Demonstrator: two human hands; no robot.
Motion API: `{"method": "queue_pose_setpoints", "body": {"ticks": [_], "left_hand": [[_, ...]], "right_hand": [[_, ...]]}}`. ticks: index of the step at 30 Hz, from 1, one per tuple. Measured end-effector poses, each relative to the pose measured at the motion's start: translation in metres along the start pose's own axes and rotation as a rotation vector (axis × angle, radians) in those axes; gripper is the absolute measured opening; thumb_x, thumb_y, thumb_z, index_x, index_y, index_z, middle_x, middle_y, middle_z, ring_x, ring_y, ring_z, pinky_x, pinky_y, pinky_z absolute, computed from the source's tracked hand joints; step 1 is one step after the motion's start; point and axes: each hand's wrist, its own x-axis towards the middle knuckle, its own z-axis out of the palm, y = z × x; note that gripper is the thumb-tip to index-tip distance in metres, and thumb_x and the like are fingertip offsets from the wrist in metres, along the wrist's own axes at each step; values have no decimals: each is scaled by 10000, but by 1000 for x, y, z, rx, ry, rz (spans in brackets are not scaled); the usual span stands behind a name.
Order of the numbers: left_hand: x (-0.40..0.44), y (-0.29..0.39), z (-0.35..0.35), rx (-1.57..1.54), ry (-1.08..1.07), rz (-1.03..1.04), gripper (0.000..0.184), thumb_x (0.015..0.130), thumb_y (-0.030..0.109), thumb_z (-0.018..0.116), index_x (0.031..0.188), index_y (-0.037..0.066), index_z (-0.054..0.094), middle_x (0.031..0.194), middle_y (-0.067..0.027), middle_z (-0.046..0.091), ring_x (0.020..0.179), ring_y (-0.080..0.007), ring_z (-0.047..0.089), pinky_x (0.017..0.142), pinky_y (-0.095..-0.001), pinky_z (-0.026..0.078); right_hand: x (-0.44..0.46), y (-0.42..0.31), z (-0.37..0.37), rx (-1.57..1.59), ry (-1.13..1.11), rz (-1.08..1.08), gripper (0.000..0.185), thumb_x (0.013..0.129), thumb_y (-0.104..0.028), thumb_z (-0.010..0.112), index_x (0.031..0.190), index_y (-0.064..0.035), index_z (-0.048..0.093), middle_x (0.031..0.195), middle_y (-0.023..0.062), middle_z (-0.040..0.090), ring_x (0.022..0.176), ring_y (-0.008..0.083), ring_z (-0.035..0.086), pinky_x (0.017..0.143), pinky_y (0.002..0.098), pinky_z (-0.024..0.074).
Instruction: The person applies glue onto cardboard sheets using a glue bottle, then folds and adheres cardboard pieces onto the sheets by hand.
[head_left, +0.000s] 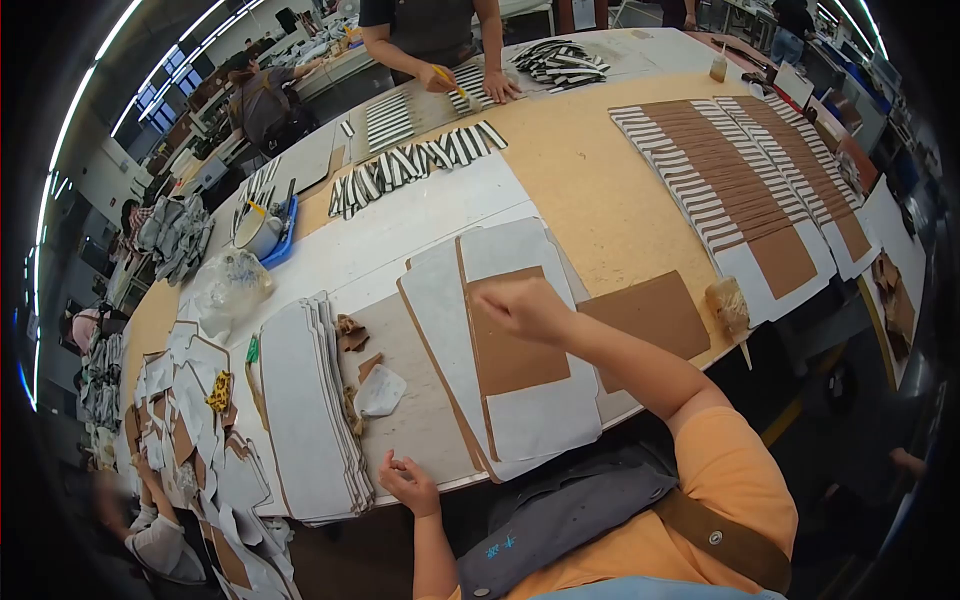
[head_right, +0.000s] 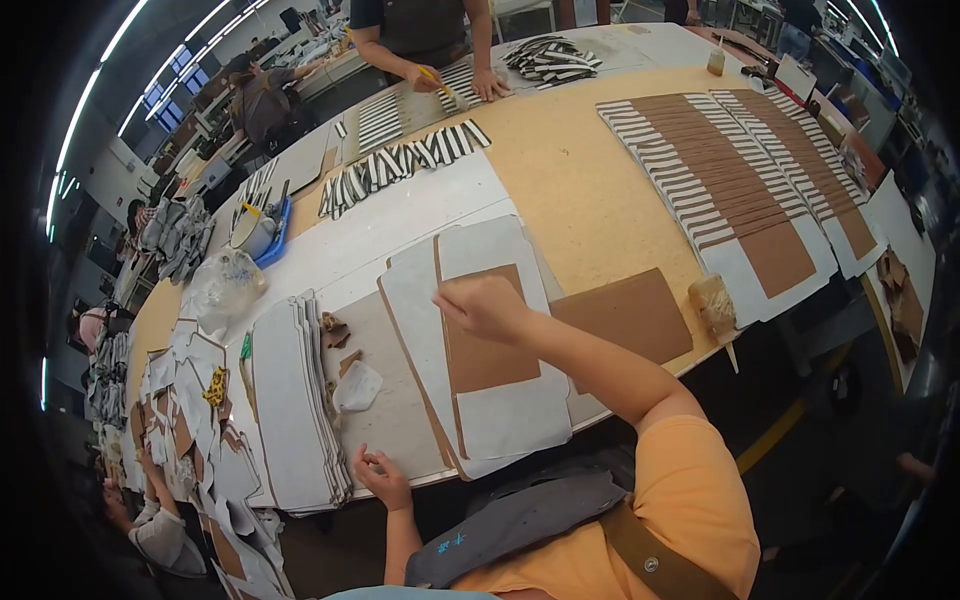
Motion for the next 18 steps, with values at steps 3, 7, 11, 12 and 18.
{"method": "queue_pose_setpoints", "body": {"ticks": [3,7,11,12,18], "left_hand": [[0,-5,1,49,23,48,324,810,23,513,1130,-10,473,771,-82,445,753,-230,401,706,-368,343],[0,-5,1,-9,-38,3,345,808,11,500,1150,-11,460,795,-87,447,768,-234,407,697,-365,357],[1,-3,-2,17,-37,49,370,813,23,498,1178,-7,448,812,-92,448,805,-241,413,726,-362,357],[-1,-4,0,-76,-36,-57,372,815,31,507,1180,-13,446,816,-91,448,811,-242,415,754,-372,349],[1,-3,-1,-3,-13,48,354,831,31,502,1176,-27,443,829,-97,463,819,-242,419,775,-373,347]], "right_hand": [[-55,10,23,-13,-231,209,158,869,-244,531,896,-109,610,634,73,613,581,276,609,532,381,469],[-73,11,7,-87,-484,254,248,879,-292,511,1004,-91,586,813,110,643,759,288,623,662,401,481],[-35,39,-32,-86,-246,459,374,876,-302,515,1185,-91,514,972,127,632,908,297,602,743,389,477],[-26,57,-44,-109,-87,427,385,875,-296,516,1199,-89,506,977,130,630,920,306,598,754,390,475],[-22,161,-70,-530,-294,496,376,899,-305,444,1173,-57,513,1051,169,606,974,318,579,827,411,457]]}}
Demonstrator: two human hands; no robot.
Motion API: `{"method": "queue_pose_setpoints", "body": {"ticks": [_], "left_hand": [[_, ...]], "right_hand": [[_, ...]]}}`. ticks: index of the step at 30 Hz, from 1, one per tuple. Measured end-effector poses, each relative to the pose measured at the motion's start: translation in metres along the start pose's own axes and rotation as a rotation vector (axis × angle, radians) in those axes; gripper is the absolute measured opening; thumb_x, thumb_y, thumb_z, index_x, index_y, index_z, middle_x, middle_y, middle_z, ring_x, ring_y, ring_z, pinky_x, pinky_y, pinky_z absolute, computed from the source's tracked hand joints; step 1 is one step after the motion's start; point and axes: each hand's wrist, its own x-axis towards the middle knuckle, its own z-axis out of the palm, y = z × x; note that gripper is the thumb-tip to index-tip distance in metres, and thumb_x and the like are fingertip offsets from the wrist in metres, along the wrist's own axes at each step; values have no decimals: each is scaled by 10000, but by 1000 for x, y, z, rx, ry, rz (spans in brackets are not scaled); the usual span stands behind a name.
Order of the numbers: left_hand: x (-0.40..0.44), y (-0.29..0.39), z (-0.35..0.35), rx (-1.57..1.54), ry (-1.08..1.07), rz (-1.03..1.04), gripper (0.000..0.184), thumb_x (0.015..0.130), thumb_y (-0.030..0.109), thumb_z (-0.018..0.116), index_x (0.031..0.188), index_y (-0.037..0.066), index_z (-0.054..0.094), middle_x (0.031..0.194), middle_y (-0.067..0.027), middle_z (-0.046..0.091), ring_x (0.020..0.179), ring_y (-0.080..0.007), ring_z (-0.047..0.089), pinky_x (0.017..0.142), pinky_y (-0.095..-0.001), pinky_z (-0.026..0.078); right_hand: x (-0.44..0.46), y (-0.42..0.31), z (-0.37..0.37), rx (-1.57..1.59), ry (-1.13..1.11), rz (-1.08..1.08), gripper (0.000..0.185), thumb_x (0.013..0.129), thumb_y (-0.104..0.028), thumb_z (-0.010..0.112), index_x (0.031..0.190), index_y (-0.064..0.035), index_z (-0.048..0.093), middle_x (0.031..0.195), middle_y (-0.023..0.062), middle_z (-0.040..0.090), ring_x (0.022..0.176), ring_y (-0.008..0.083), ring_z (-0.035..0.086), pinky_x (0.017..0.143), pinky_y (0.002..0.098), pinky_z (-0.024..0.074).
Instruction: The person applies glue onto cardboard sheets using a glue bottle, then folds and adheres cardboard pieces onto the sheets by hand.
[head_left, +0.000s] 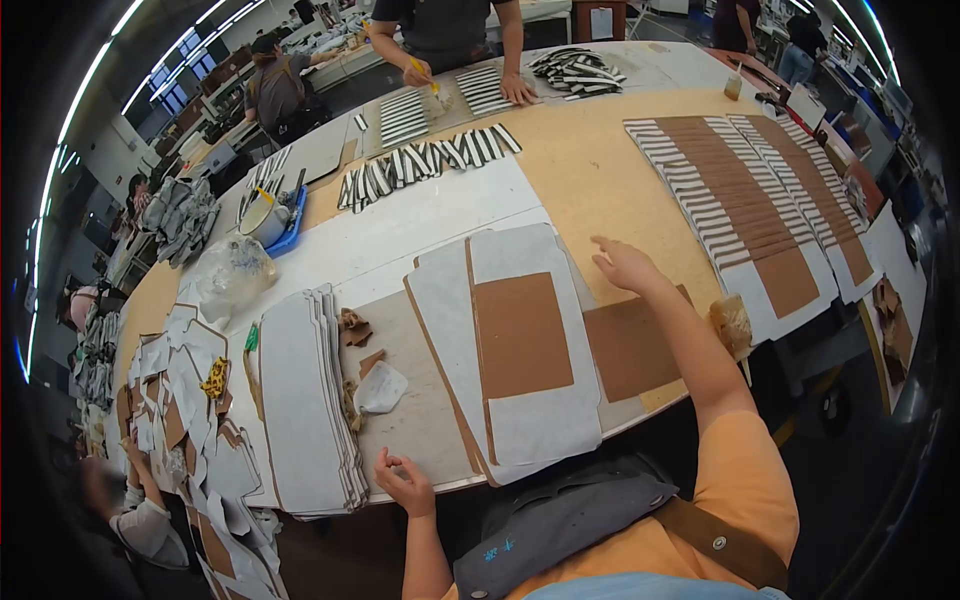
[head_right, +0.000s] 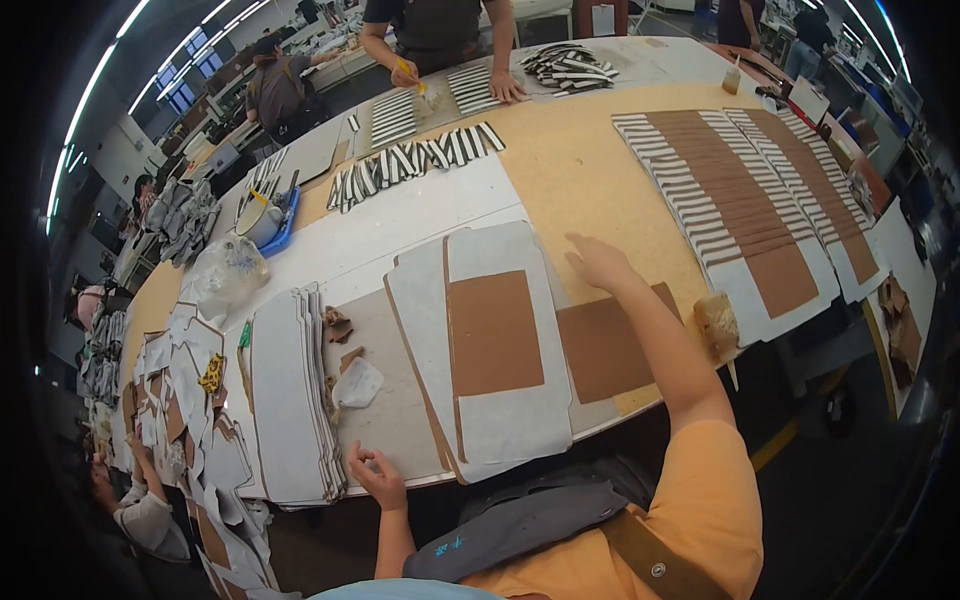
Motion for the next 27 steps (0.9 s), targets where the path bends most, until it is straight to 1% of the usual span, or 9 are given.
{"method": "queue_pose_setpoints", "body": {"ticks": [2,5,6,8,9,11,14,17,27], "left_hand": [[2,3,7,-28,11,-50,345,838,34,498,1174,-26,446,842,-102,474,826,-243,422,782,-374,348],[-5,-7,-4,12,-16,5,343,876,62,482,1205,-24,434,895,-121,493,850,-247,433,794,-373,360],[-1,-10,2,10,2,19,342,878,63,480,1206,-24,436,903,-124,497,859,-251,438,795,-372,361],[-3,-5,1,18,-22,-34,341,885,70,476,1210,-26,440,917,-129,503,878,-259,447,801,-370,366],[-4,-5,3,10,-16,-35,341,885,71,477,1210,-26,439,916,-129,503,879,-259,447,805,-370,364],[-4,-7,4,0,4,-31,342,886,75,478,1210,-26,438,914,-129,504,880,-259,447,813,-371,361],[-1,0,4,-36,63,-25,337,861,66,493,1184,-20,452,861,-92,520,850,-243,442,802,-375,353],[-1,-2,3,-7,65,45,339,858,63,498,1184,-17,453,861,-94,524,841,-244,451,809,-383,349],[0,-2,5,-63,74,34,324,840,48,514,1161,25,476,832,-71,546,795,-232,495,790,-377,366]], "right_hand": [[-11,5,-9,301,422,29,385,904,-313,425,1173,-52,511,1085,185,590,998,310,571,847,418,451],[-17,70,25,-251,99,146,379,905,-279,452,1190,-39,519,1035,168,615,980,310,585,829,393,461],[-20,53,15,19,111,194,347,897,-237,490,1170,-24,525,920,148,635,844,279,624,736,360,489],[-47,-25,-26,662,18,236,311,884,-258,506,1121,-60,547,926,149,637,806,295,618,706,368,481],[-65,-52,-24,518,132,10,256,884,-260,509,1053,-87,593,837,139,637,695,265,620,630,346,478],[-105,-97,-16,430,7,-231,193,873,-271,530,886,-103,626,689,99,618,607,274,601,557,358,463],[-158,-128,12,376,-38,-471,292,868,-300,541,679,-81,581,558,112,564,509,306,567,490,402,445],[-195,-123,33,391,-116,-462,330,868,-295,538,621,-77,557,516,120,533,487,306,554,469,405,434],[-225,-113,48,356,65,-476,322,849,-265,565,582,-86,541,516,96,534,466,280,540,443,370,411]]}}
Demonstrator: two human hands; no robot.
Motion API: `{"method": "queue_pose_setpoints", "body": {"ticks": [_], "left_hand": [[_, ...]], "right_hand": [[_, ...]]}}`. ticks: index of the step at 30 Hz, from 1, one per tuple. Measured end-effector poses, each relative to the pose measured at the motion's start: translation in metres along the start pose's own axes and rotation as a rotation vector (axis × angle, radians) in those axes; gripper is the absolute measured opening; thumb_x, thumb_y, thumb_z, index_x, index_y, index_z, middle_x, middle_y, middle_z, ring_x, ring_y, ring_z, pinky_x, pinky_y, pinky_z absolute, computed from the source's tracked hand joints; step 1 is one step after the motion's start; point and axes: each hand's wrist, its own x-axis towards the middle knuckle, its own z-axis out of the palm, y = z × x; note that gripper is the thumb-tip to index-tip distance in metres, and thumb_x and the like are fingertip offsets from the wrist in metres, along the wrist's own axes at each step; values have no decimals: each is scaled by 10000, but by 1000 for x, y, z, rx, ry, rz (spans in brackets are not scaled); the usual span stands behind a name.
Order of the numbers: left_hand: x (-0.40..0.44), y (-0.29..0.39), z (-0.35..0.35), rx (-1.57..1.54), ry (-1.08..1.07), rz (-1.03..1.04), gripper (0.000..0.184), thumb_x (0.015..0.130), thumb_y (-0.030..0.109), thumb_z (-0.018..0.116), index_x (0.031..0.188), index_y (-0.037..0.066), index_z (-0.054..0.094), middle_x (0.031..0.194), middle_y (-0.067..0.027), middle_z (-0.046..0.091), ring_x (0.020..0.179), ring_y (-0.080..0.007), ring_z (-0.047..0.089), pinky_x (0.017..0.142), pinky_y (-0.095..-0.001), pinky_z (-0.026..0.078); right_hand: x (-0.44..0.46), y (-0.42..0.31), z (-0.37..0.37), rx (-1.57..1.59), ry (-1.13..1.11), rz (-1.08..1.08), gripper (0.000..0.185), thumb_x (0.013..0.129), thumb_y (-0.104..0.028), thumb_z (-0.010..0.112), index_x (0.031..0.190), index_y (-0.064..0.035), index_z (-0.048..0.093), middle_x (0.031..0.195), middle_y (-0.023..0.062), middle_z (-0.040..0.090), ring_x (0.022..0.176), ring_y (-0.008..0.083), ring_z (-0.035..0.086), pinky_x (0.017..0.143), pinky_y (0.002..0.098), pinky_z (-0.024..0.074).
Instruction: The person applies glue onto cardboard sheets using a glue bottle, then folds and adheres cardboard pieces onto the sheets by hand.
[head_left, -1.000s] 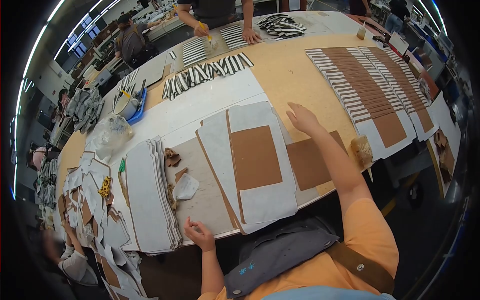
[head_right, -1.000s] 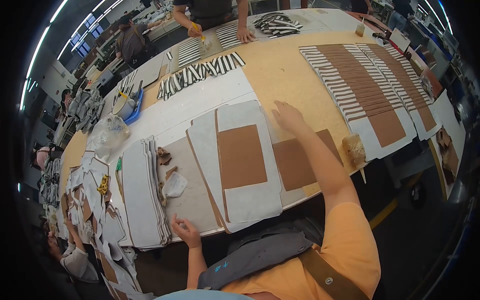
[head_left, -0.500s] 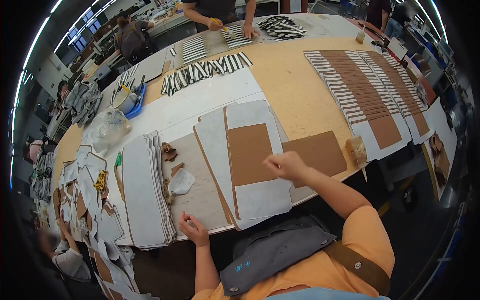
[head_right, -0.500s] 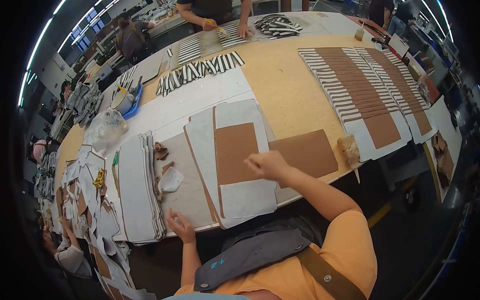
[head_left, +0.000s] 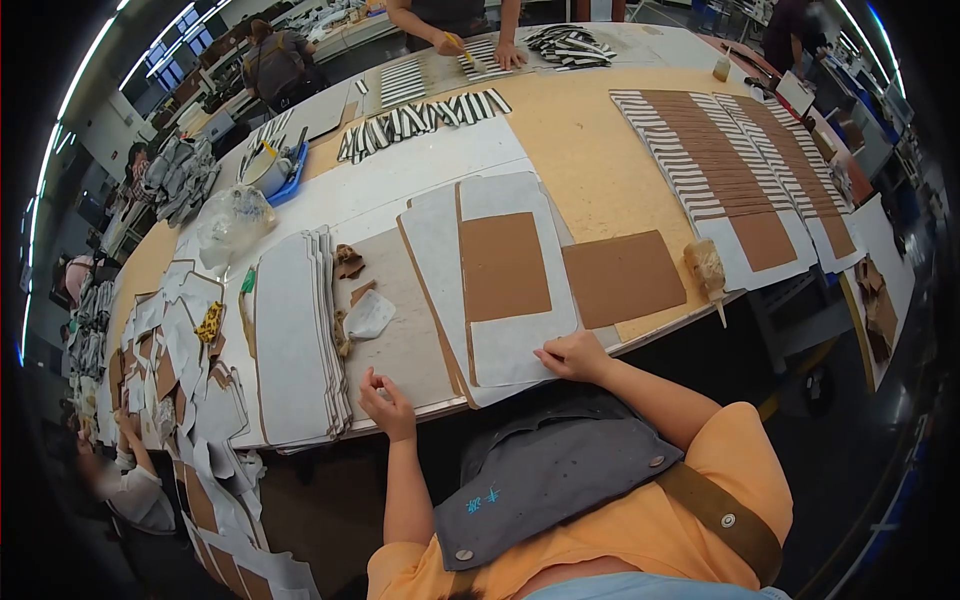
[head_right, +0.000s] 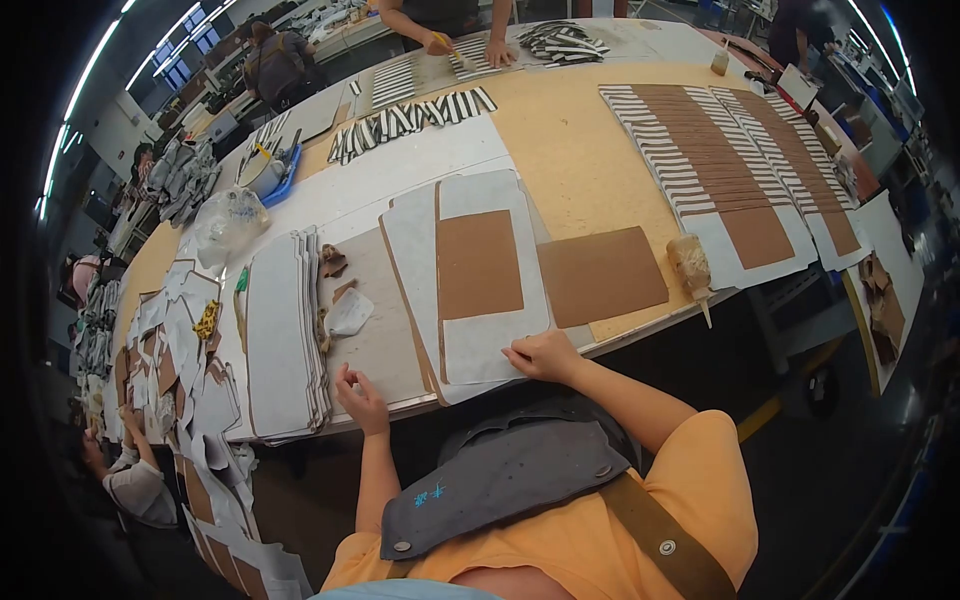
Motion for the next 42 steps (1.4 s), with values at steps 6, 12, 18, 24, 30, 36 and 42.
{"method": "queue_pose_setpoints", "body": {"ticks": [6,12,18,24,30,36,42], "left_hand": [[-1,-3,2,-57,40,11,316,842,52,518,1154,28,477,827,-69,550,772,-231,504,761,-370,389],[1,-2,2,-39,39,10,306,844,66,515,1146,24,486,837,-77,549,777,-233,513,754,-379,394],[1,-4,1,-12,44,36,324,814,42,533,1134,24,487,785,-69,471,728,-232,481,723,-379,393],[2,-5,2,16,41,48,327,796,28,529,1121,26,486,760,-68,424,700,-238,451,697,-385,382],[2,-7,5,-3,44,32,325,787,15,503,1112,38,489,757,-68,417,692,-243,448,690,-384,378],[1,-4,1,-35,17,24,319,794,28,479,1112,45,493,725,-62,427,666,-235,439,679,-379,363],[-1,-7,-1,-54,1,33,314,811,42,466,1123,57,503,700,-55,435,652,-227,430,671,-368,347]], "right_hand": [[-5,3,6,31,156,31,316,839,-228,579,572,-69,526,516,102,521,457,281,522,439,359,400],[-3,0,8,3,223,81,328,842,-226,574,566,-61,505,513,109,507,453,290,504,434,361,391],[-3,1,11,-58,234,59,337,848,-240,560,561,-71,506,518,104,525,472,295,528,443,373,406],[-4,2,14,-74,226,85,347,855,-269,543,569,-73,524,529,109,535,483,304,532,457,382,413],[-2,3,13,-46,193,148,359,859,-289,533,575,-69,530,533,116,533,492,315,530,465,391,411],[-3,3,10,-9,184,196,351,857,-294,538,587,-70,546,532,115,533,496,316,530,468,392,410],[-3,4,13,-2,196,190,347,853,-289,548,581,-73,546,520,109,528,489,312,527,463,388,412]]}}
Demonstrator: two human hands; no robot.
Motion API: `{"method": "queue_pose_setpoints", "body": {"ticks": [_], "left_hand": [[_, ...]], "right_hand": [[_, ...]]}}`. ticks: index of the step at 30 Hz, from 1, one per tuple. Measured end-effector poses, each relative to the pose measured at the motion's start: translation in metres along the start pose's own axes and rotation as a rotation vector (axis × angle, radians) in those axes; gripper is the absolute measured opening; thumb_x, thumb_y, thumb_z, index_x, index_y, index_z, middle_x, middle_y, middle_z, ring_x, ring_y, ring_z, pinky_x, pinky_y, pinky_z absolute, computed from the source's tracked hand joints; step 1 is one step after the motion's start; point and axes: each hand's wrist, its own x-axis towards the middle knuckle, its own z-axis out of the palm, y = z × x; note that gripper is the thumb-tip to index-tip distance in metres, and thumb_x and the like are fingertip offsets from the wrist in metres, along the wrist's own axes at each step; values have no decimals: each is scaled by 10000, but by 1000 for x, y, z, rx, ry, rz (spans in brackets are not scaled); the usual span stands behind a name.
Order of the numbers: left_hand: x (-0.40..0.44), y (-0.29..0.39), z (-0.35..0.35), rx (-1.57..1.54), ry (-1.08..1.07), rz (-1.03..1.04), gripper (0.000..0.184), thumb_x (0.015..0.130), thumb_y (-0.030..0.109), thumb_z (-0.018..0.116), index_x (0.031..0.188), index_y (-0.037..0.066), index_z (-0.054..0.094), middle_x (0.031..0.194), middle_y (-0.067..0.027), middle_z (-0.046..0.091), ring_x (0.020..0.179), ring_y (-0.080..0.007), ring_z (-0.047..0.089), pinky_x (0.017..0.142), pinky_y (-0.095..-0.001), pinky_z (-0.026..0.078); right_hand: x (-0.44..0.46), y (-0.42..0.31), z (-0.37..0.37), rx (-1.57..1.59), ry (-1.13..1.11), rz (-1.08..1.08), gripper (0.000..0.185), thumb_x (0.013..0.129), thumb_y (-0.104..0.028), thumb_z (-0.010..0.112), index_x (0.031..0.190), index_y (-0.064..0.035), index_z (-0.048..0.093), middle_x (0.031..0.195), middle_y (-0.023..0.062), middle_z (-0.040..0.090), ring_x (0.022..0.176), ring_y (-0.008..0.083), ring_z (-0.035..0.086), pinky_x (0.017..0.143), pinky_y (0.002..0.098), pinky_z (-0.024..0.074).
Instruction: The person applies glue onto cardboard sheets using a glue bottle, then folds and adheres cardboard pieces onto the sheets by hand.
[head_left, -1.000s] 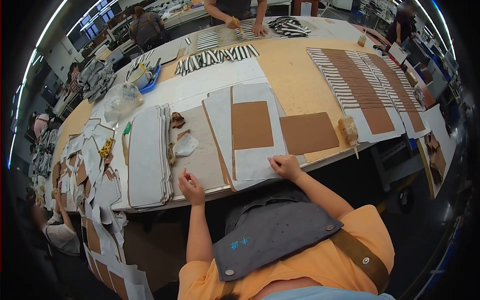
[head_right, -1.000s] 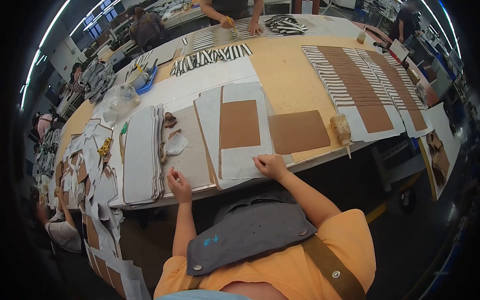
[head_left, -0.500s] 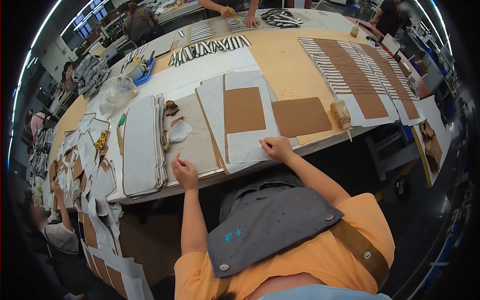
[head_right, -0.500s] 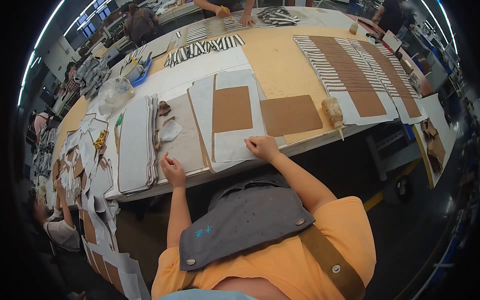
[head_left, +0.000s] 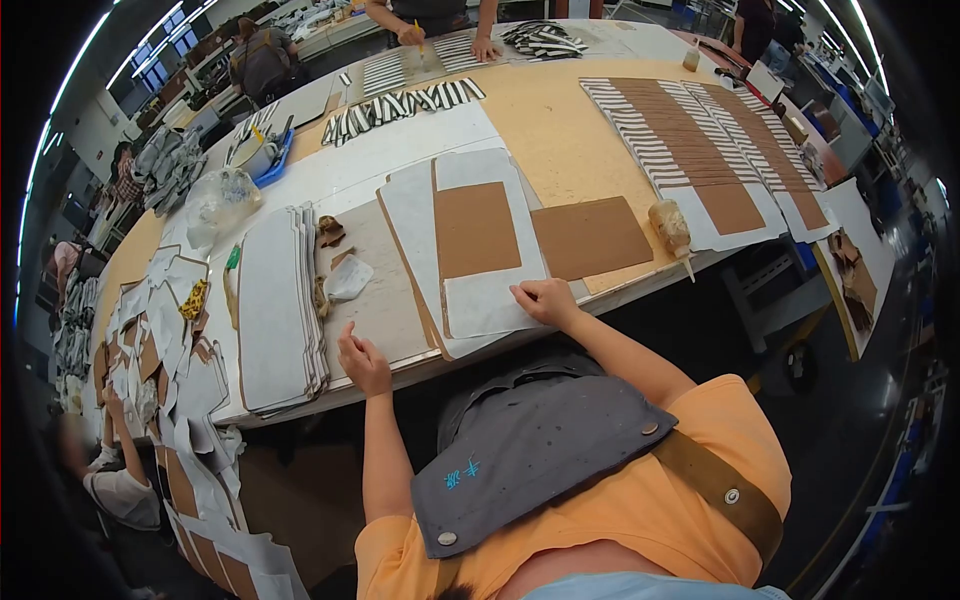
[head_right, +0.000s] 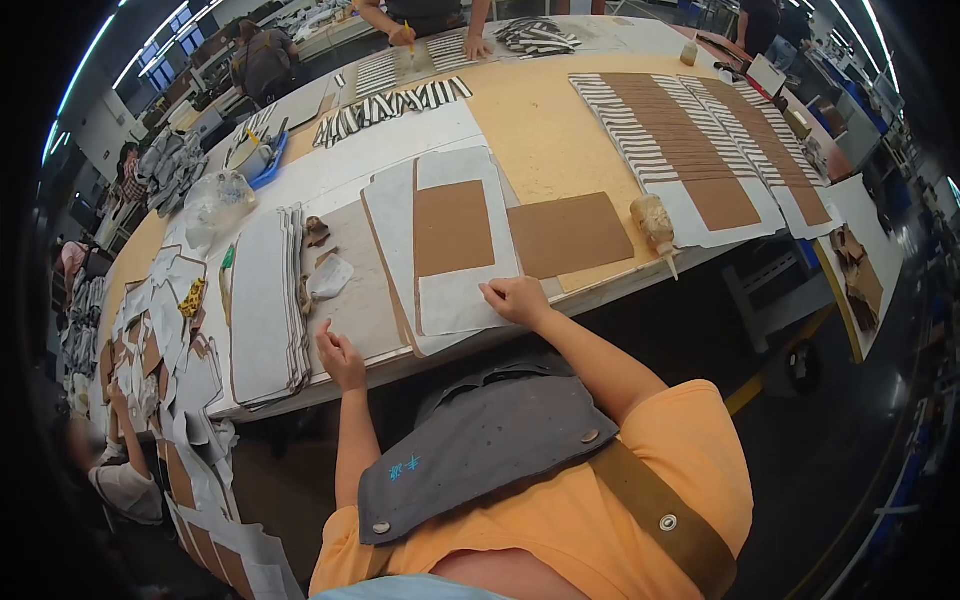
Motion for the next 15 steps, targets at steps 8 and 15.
{"method": "queue_pose_setpoints", "body": {"ticks": [8,15], "left_hand": [[-1,-1,-1,-4,-31,-21,283,859,62,454,1137,60,509,653,-47,443,646,-222,424,648,-372,348],[-4,-15,7,-49,-28,-86,252,916,98,425,1155,42,486,714,-54,475,611,-175,451,552,-312,386]], "right_hand": [[2,-1,0,-12,4,-34,344,852,-282,550,578,-75,537,520,102,529,480,307,520,448,381,405],[3,-4,-3,-6,-16,-27,338,850,-264,557,569,-79,524,508,94,521,461,295,514,435,374,397]]}}
